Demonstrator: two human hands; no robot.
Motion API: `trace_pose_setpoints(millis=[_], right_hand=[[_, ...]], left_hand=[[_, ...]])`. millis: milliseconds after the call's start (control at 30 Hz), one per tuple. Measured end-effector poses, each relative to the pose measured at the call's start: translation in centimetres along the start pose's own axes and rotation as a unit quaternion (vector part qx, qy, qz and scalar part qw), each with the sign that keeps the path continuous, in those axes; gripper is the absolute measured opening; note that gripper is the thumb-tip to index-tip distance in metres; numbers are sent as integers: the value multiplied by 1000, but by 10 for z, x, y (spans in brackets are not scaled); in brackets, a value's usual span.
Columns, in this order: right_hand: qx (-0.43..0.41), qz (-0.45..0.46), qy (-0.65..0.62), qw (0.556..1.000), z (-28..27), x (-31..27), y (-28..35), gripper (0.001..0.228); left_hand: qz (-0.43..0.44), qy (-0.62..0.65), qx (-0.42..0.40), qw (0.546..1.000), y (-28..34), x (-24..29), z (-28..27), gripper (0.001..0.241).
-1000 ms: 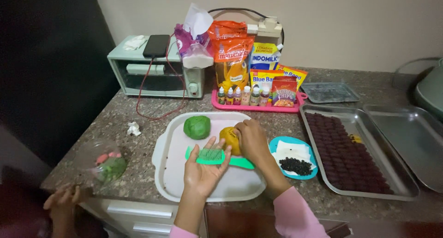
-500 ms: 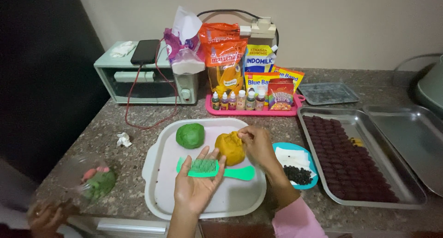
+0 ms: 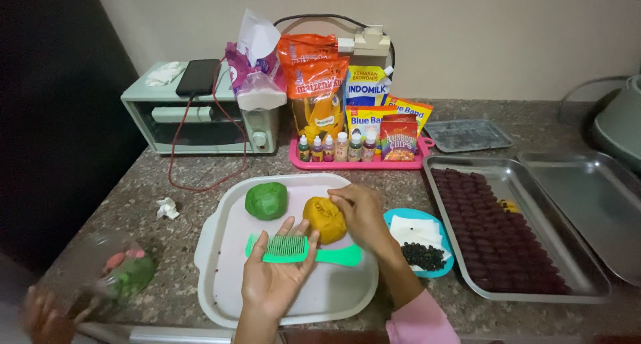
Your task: Shaping and texturing colored dough using hands and a plastic comb tool
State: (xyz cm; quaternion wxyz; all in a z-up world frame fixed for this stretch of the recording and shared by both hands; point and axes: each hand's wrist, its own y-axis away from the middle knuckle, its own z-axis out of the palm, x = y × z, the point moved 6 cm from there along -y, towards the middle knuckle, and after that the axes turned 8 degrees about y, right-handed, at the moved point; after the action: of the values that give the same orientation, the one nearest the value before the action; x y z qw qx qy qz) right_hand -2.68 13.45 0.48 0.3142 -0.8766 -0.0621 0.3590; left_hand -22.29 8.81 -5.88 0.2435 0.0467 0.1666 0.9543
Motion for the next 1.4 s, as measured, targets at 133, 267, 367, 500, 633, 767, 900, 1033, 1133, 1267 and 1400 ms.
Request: trace_pose_setpoints(millis=[133, 267, 367, 500, 633, 767, 900, 1033, 1133, 1267, 1400], right_hand=[[-101, -62, 19, 993, 13, 7, 6, 35], [-118, -90, 20, 989, 13, -1, 10, 39], [-88, -148, 26, 985, 24, 8, 13, 29], [-78, -176, 93, 977, 35, 9, 18, 21], [-80, -190, 158, 966, 37, 2, 22, 21], [-66, -185, 102, 975, 35, 11, 15, 17], [-28, -126, 2, 992, 11, 4, 8, 18], [-50, 46, -95, 993, 8, 20, 7, 17], [-57, 145, -165, 974, 8, 27, 6, 18], [-84, 214, -250, 941, 6, 21, 9, 28], [-104, 246, -341, 902, 21, 34, 14, 42]], left_hand=[[-1, 15, -11, 1000, -2, 1, -2, 58], [-1, 21, 3, 1000, 3, -1, 3, 59], [4, 16, 14, 1000, 4, -1, 3, 60], [-3, 9, 13, 1000, -2, 2, -6, 57], [0, 6, -16, 1000, -4, 3, -7, 57], [3, 7, -6, 1000, -3, 4, -7, 57], [0, 6, -12, 1000, -4, 5, -11, 60], [-12, 16, -42, 999, -5, 4, -9, 57], [-11, 24, -22, 999, -4, 4, -8, 58], [-21, 38, -44, 998, -5, 3, -9, 53], [-26, 38, -53, 998, -5, 3, -8, 53]])
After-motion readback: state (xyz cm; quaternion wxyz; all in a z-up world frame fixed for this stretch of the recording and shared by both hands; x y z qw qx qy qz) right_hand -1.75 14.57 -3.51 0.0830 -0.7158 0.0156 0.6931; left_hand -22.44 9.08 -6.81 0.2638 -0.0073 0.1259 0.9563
